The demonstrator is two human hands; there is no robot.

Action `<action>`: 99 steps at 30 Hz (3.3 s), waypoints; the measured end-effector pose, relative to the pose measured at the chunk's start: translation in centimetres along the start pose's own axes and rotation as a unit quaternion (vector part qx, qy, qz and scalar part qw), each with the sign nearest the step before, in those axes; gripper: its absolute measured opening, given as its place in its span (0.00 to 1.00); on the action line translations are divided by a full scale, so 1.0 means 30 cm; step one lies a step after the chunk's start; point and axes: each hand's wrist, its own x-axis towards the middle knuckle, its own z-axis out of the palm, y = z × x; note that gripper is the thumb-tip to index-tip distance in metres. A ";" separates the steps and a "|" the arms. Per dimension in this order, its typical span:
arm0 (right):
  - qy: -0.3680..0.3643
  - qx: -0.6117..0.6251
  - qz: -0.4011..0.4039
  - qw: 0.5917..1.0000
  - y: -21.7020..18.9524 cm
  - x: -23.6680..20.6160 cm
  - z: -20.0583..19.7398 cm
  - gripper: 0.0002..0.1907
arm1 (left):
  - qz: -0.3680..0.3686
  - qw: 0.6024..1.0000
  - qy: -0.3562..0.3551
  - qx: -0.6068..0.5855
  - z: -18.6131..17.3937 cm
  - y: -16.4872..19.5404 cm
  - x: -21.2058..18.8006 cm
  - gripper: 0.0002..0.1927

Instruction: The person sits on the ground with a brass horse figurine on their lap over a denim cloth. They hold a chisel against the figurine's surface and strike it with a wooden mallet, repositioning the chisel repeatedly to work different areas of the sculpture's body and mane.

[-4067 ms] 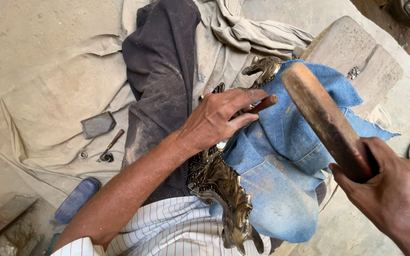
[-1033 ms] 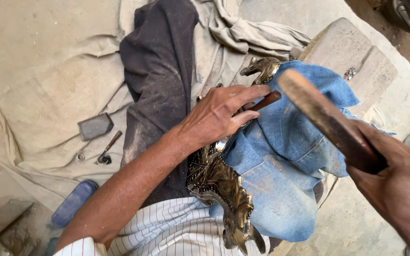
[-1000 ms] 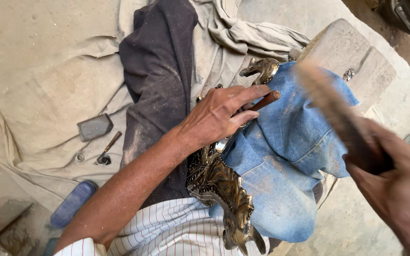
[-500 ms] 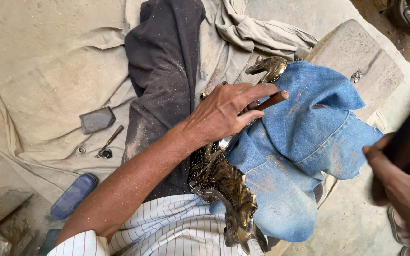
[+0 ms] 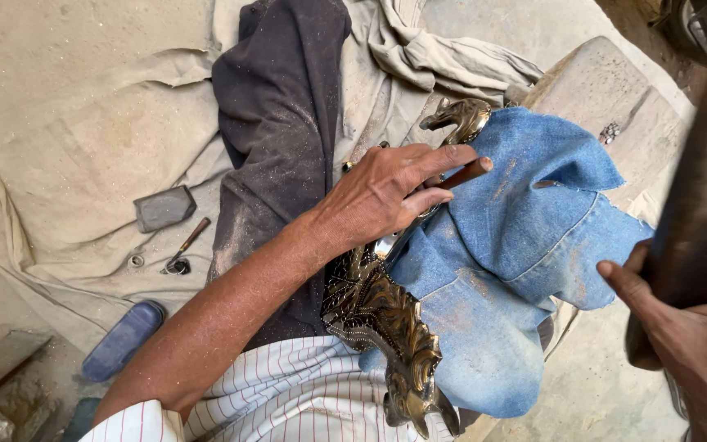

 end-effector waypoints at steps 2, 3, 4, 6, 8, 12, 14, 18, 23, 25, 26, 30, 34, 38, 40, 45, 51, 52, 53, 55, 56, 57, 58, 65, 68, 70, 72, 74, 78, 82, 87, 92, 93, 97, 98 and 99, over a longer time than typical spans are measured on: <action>-0.045 -0.102 0.083 0.990 -0.006 0.001 -0.006 0.19 | 0.005 1.000 0.006 0.000 0.001 0.001 -0.005 0.30; -0.047 -0.124 0.003 0.991 -0.007 0.000 -0.009 0.24 | 0.009 1.000 0.011 0.002 0.002 0.000 -0.005 0.30; -0.046 -0.145 -0.078 0.985 -0.005 -0.001 -0.005 0.30 | 0.006 1.000 0.009 0.005 0.004 -0.002 -0.006 0.30; -0.012 -0.139 -0.086 0.986 0.007 -0.006 -0.005 0.28 | -0.003 1.000 0.005 0.010 0.007 -0.006 -0.005 0.31; 0.046 -0.086 0.053 0.994 0.028 -0.008 0.004 0.13 | -0.005 1.000 0.007 0.003 0.011 -0.009 0.001 0.31; -0.031 -0.063 -0.037 0.997 0.061 0.008 0.000 0.13 | 0.012 1.000 0.021 0.000 0.011 -0.009 0.003 0.31; -0.032 -0.072 -0.128 0.989 0.052 0.013 -0.008 0.31 | 0.024 0.999 0.029 -0.001 0.008 -0.008 0.004 0.31; -0.035 -0.080 0.016 0.996 -0.016 0.014 -0.018 0.15 | -0.011 1.000 -0.009 0.006 0.005 -0.003 0.006 0.31; 0.021 -0.076 0.003 0.997 -0.095 -0.018 -0.021 0.23 | 0.009 1.000 0.014 -0.009 0.001 -0.001 -0.001 0.30; 0.034 -0.030 0.096 0.994 -0.104 -0.026 -0.016 0.17 | 0.002 0.999 0.030 -0.014 0.001 0.000 -0.010 0.30; 0.051 -0.003 0.155 0.987 -0.103 -0.026 -0.015 0.14 | 0.001 1.000 0.022 -0.013 0.002 -0.001 -0.011 0.29; 0.000 -0.086 -0.004 0.996 -0.089 -0.010 -0.017 0.27 | -0.020 1.000 -0.007 0.002 0.007 -0.006 -0.010 0.29; 0.010 -0.047 0.049 0.998 -0.098 0.002 -0.026 0.26 | 0.005 1.000 0.025 -0.007 0.013 -0.010 -0.008 0.30; -0.029 -0.142 -0.046 0.988 -0.141 -0.015 -0.037 0.26 | 0.001 1.000 0.014 -0.007 0.012 -0.015 -0.009 0.31; 0.016 -0.115 0.006 0.993 -0.165 -0.023 -0.034 0.26 | 0.014 1.000 0.013 -0.013 0.011 -0.017 -0.008 0.30; 0.033 -0.078 0.070 0.994 -0.192 -0.043 -0.023 0.17 | 0.023 0.999 0.029 -0.007 0.014 -0.020 -0.017 0.29; 0.058 -0.089 -0.071 0.992 -0.178 -0.090 -0.016 0.23 | 0.045 0.996 0.042 -0.062 0.022 -0.029 -0.030 0.27; 0.070 -0.079 -0.063 0.992 -0.179 -0.099 -0.009 0.18 | 0.049 0.997 0.038 -0.045 0.022 -0.029 -0.034 0.26; 0.065 -0.088 -0.062 0.992 -0.182 -0.107 0.002 0.19 | 0.058 0.997 0.030 -0.030 0.022 -0.028 -0.039 0.24; 0.032 -0.122 -0.073 0.989 -0.188 -0.128 0.018 0.26 | 0.080 0.996 0.027 -0.001 0.020 -0.028 -0.046 0.22; 0.004 -0.147 -0.086 0.985 -0.191 -0.140 0.032 0.34 | 0.087 0.996 0.034 0.012 0.016 -0.024 -0.063 0.20; 0.052 -0.110 -0.058 0.991 -0.193 -0.160 0.046 0.32 | 0.091 0.995 0.042 0.024 0.008 -0.022 -0.082 0.19; 0.093 -0.073 -0.035 0.992 -0.192 -0.186 0.059 0.31 | 0.075 0.993 0.081 -0.034 -0.004 -0.026 -0.105 0.18; 0.181 0.224 0.001 0.958 -0.092 -0.394 0.237 0.25 | -0.193 0.973 0.125 0.034 -0.169 -0.083 -0.388 0.23; 0.240 0.434 -0.061 0.866 -0.053 -0.410 0.413 0.26 | -0.195 0.961 0.066 0.185 -0.199 -0.081 -0.411 0.21; 0.221 0.493 -0.060 0.839 -0.027 -0.396 0.463 0.22 | -0.156 0.945 0.033 0.286 -0.196 -0.058 -0.373 0.18; 0.195 0.537 -0.030 0.820 -0.016 -0.380 0.462 0.19 | -0.120 0.973 0.079 0.179 -0.175 -0.020 -0.311 0.18; 0.170 0.556 0.024 0.813 -0.013 -0.372 0.416 0.16 | -0.086 0.992 0.071 0.056 -0.140 0.018 -0.232 0.17; 0.154 0.535 0.088 0.826 -0.026 -0.399 0.328 0.18 | -0.017 0.999 -0.051 -0.006 -0.073 0.064 -0.073 0.16; 0.116 0.568 0.050 0.813 -0.020 -0.467 0.322 0.30 | -0.006 0.990 -0.136 0.043 -0.067 0.074 0.012 0.19; -0.035 0.467 0.173 0.867 0.040 -0.513 0.370 0.34 | 0.013 0.985 -0.158 0.063 -0.068 0.085 0.015 0.21; -0.034 0.350 0.051 0.935 0.088 -0.495 0.382 0.24 | 0.006 0.970 -0.178 0.168 -0.049 0.072 -0.015 0.18; -0.049 0.335 0.073 0.938 0.089 -0.483 0.376 0.25 | 0.020 0.968 -0.174 0.178 -0.044 0.067 -0.019 0.19; -0.089 0.174 0.169 0.966 0.058 -0.438 0.334 0.33 | 0.047 0.976 -0.134 0.168 -0.041 0.046 -0.045 0.24; -0.094 0.108 0.195 0.970 0.049 -0.419 0.323 0.36 | 0.044 0.975 -0.134 0.175 -0.040 0.044 -0.051 0.24; -0.127 0.056 0.182 0.974 0.039 -0.403 0.314 0.39 | 0.042 0.973 -0.134 0.182 -0.037 0.041 -0.057 0.23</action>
